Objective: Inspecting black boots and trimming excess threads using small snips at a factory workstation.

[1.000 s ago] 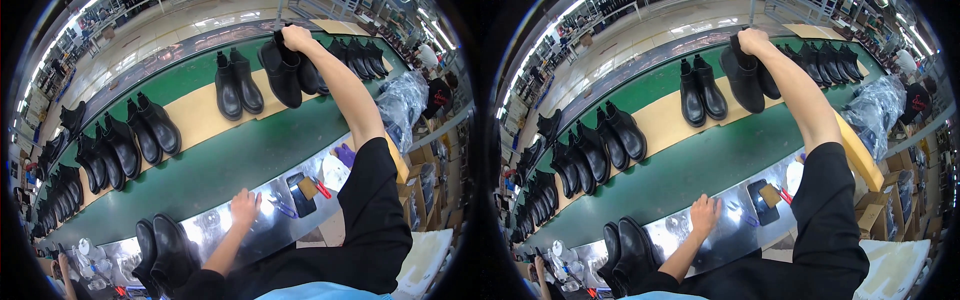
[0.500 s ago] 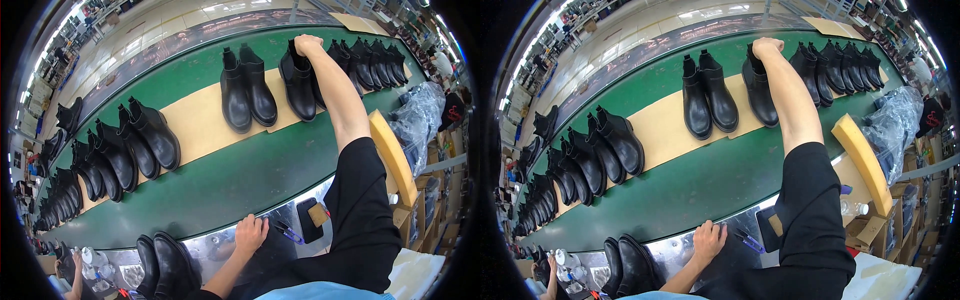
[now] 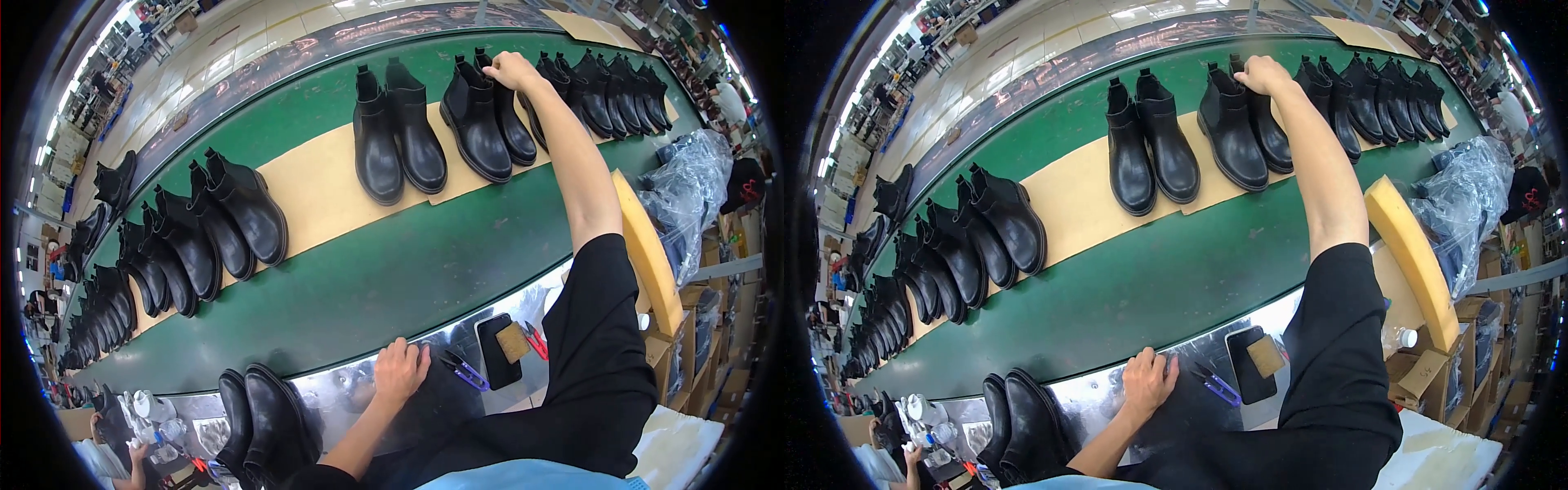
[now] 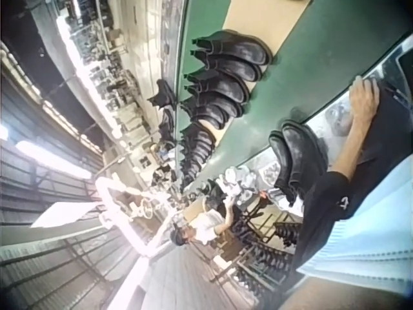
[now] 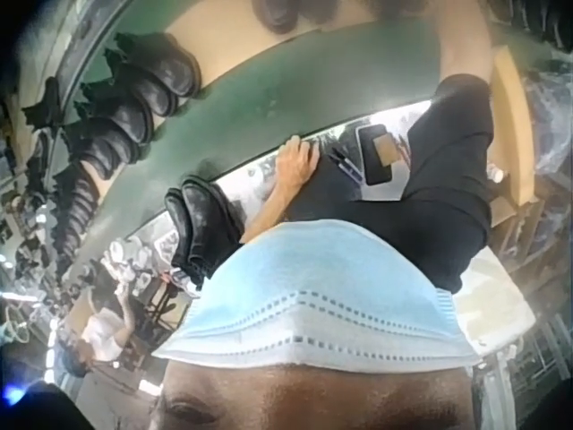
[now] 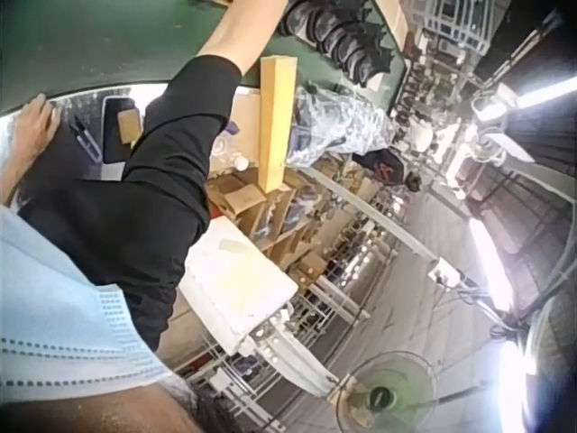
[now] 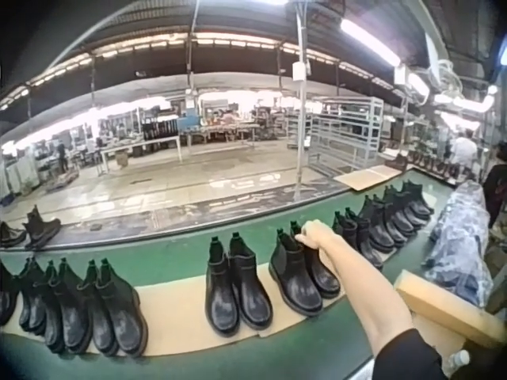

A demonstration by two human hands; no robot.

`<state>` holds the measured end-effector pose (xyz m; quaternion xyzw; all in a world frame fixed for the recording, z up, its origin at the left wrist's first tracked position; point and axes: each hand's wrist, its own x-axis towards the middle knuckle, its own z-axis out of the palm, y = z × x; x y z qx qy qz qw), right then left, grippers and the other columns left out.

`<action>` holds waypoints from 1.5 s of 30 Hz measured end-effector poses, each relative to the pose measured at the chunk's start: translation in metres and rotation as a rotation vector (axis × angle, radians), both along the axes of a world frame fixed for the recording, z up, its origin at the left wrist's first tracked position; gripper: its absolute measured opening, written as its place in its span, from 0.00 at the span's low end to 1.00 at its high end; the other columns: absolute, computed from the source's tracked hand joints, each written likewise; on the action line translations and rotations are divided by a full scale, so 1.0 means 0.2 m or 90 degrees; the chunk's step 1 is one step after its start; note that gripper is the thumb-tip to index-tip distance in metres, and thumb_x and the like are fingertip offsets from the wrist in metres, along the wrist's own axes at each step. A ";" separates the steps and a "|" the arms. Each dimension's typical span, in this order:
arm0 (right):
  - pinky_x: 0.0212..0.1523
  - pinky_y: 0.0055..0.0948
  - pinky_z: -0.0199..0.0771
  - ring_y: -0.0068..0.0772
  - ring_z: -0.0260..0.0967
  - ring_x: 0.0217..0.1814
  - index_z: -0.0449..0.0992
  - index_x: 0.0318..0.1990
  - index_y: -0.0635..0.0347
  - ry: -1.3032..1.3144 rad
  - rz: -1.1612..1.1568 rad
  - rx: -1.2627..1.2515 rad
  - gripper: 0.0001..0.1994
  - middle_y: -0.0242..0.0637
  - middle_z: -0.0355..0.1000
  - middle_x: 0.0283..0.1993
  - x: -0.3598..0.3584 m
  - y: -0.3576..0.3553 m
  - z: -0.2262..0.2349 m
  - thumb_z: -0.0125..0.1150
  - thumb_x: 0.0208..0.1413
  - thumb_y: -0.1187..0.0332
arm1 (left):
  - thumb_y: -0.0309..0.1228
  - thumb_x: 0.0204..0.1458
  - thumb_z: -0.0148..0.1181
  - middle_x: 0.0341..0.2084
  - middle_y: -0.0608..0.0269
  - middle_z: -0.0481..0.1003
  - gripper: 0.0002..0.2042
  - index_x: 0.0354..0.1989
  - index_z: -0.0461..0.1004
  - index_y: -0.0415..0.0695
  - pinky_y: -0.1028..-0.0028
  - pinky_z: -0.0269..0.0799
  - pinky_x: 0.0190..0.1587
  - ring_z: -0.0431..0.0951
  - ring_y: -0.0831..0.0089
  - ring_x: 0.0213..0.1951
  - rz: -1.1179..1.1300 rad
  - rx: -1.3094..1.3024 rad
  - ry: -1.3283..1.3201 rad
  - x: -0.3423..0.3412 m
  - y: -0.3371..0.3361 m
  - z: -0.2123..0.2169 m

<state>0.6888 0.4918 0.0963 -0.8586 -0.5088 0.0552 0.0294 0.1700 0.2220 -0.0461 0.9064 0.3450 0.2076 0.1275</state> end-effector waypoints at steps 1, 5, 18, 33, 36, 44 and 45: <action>0.57 0.46 0.71 0.52 0.71 0.58 0.81 0.45 0.58 -0.012 0.013 0.037 0.18 0.51 0.73 0.55 0.01 -0.04 0.03 0.62 0.57 0.53 | 0.36 0.49 0.66 0.22 0.61 0.63 0.15 0.19 0.65 0.46 0.66 0.63 0.26 0.69 0.64 0.23 0.001 0.000 -0.001 0.00 0.00 0.00; 0.56 0.46 0.72 0.50 0.72 0.56 0.82 0.41 0.58 -0.113 -0.004 0.099 0.16 0.49 0.76 0.50 0.19 -0.21 0.09 0.62 0.56 0.54 | 0.36 0.49 0.66 0.22 0.61 0.63 0.15 0.19 0.65 0.46 0.65 0.63 0.27 0.69 0.64 0.24 -0.018 -0.005 -0.019 0.02 0.00 -0.01; 0.60 0.39 0.70 0.49 0.72 0.58 0.77 0.54 0.58 -0.091 -0.055 0.086 0.26 0.48 0.76 0.54 0.92 -0.52 -0.03 0.71 0.44 0.62 | 0.36 0.48 0.65 0.21 0.61 0.63 0.14 0.20 0.66 0.46 0.67 0.62 0.26 0.69 0.65 0.24 -0.020 -0.020 0.051 0.03 0.01 0.00; 0.59 0.43 0.71 0.52 0.69 0.57 0.81 0.46 0.57 -0.171 -0.074 0.080 0.18 0.50 0.72 0.51 0.91 -0.53 -0.22 0.72 0.45 0.68 | 0.35 0.46 0.66 0.21 0.60 0.64 0.10 0.23 0.71 0.45 0.66 0.61 0.27 0.69 0.64 0.24 -0.008 -0.051 0.065 0.03 0.02 0.00; 0.59 0.42 0.71 0.52 0.70 0.57 0.80 0.47 0.60 -0.199 -0.074 0.103 0.19 0.51 0.72 0.52 0.86 -0.62 -0.12 0.71 0.46 0.68 | 0.35 0.47 0.65 0.22 0.59 0.64 0.12 0.21 0.69 0.45 0.66 0.62 0.27 0.69 0.63 0.24 -0.009 -0.026 0.039 0.04 0.01 -0.01; 0.56 0.43 0.70 0.53 0.70 0.54 0.79 0.45 0.64 -0.250 0.128 0.123 0.17 0.53 0.73 0.48 0.45 -0.90 0.59 0.69 0.46 0.70 | 0.37 0.48 0.64 0.24 0.58 0.66 0.13 0.20 0.68 0.45 0.65 0.66 0.30 0.71 0.62 0.27 0.001 0.019 0.006 0.02 -0.05 -0.05; 0.55 0.43 0.70 0.53 0.70 0.53 0.79 0.44 0.64 -0.235 0.166 0.147 0.16 0.52 0.73 0.46 0.35 -0.94 0.67 0.68 0.46 0.70 | 0.37 0.48 0.64 0.23 0.59 0.65 0.13 0.19 0.68 0.45 0.64 0.65 0.29 0.71 0.61 0.26 0.005 0.031 -0.017 0.02 -0.05 -0.06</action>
